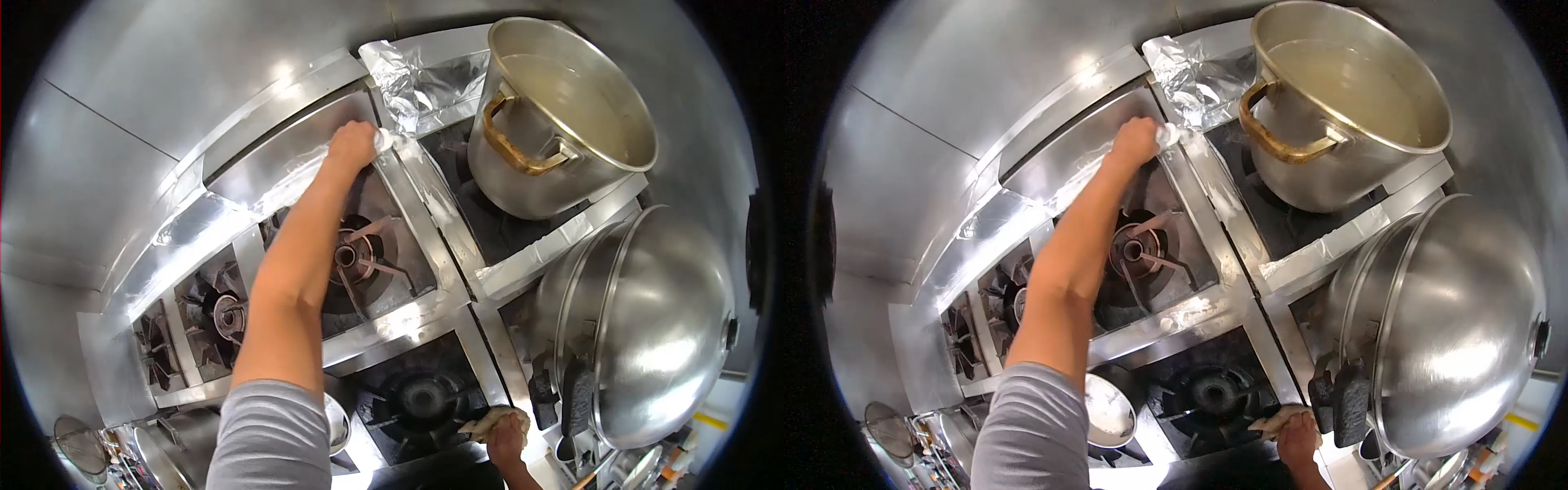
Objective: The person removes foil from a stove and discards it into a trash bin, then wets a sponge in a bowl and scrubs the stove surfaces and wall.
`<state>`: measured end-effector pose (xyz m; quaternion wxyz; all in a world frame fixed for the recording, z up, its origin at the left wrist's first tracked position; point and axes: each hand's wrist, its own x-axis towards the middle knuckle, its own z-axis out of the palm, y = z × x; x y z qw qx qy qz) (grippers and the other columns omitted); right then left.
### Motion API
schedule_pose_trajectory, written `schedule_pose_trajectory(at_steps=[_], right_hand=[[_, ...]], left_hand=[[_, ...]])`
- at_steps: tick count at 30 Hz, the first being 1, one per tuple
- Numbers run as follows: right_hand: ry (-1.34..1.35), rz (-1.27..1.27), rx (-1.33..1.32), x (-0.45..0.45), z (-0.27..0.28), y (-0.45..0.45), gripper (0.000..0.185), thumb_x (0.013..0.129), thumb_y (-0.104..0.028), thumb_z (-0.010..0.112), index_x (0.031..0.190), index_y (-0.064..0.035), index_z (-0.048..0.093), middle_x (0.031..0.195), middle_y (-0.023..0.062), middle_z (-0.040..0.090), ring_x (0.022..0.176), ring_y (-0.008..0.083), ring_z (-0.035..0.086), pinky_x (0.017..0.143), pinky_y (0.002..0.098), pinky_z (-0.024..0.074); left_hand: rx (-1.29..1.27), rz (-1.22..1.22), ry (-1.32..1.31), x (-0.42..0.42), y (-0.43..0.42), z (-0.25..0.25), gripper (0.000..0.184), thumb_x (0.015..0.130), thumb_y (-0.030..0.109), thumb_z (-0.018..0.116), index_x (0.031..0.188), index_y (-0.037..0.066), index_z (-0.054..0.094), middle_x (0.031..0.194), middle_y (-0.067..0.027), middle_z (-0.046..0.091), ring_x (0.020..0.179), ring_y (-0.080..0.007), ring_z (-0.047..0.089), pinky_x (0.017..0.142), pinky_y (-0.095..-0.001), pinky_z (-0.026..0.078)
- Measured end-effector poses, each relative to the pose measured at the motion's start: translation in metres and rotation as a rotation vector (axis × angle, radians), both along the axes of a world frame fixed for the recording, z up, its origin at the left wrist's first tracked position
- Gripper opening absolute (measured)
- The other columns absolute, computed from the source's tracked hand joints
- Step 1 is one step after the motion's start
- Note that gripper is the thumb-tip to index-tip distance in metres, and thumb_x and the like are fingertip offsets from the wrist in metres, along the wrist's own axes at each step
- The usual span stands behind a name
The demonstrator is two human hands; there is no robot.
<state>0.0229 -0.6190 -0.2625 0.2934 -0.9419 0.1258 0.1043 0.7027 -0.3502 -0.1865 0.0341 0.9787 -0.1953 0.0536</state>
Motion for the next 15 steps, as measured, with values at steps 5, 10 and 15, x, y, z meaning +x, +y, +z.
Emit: schedule_pose_trajectory(at_steps=[5, 10, 15], right_hand=[[0.011, 0.026, -0.002, 0.001, 0.001, -0.003, 0.019, 0.085, -0.011, 0.054, 0.097, 0.0030, 0.050, 0.099, 0.0301, 0.051, 0.093, 0.0495, 0.052, 0.083, 0.0596, 0.0430], [0.023, -0.008, 0.054, -0.002, 0.000, 0.000, 0.020, 0.085, -0.010, 0.052, 0.099, 0.0042, 0.051, 0.105, 0.0339, 0.051, 0.097, 0.0531, 0.050, 0.085, 0.0631, 0.0402], [0.068, 0.040, 0.041, -0.011, -0.006, -0.005, 0.021, 0.091, -0.011, 0.053, 0.103, 0.0066, 0.053, 0.113, 0.0398, 0.054, 0.109, 0.0577, 0.051, 0.098, 0.0647, 0.0390]], left_hand=[[0.007, 0.001, -0.028, -0.035, 0.124, -0.010, 0.023, 0.081, 0.016, 0.070, 0.101, 0.005, 0.072, 0.093, -0.0237, 0.072, 0.092, -0.0437, 0.070, 0.084, -0.0509, 0.056], [0.087, 0.189, -0.074, -0.031, 0.074, 0.002, 0.013, 0.079, 0.011, 0.071, 0.089, 0.005, 0.075, 0.094, -0.0255, 0.073, 0.094, -0.0408, 0.072, 0.086, -0.0489, 0.058], [0.145, 0.041, -0.062, -0.054, 0.104, 0.004, 0.011, 0.079, 0.009, 0.068, 0.085, 0.002, 0.073, 0.087, -0.0241, 0.072, 0.089, -0.0416, 0.071, 0.083, -0.0493, 0.058]])
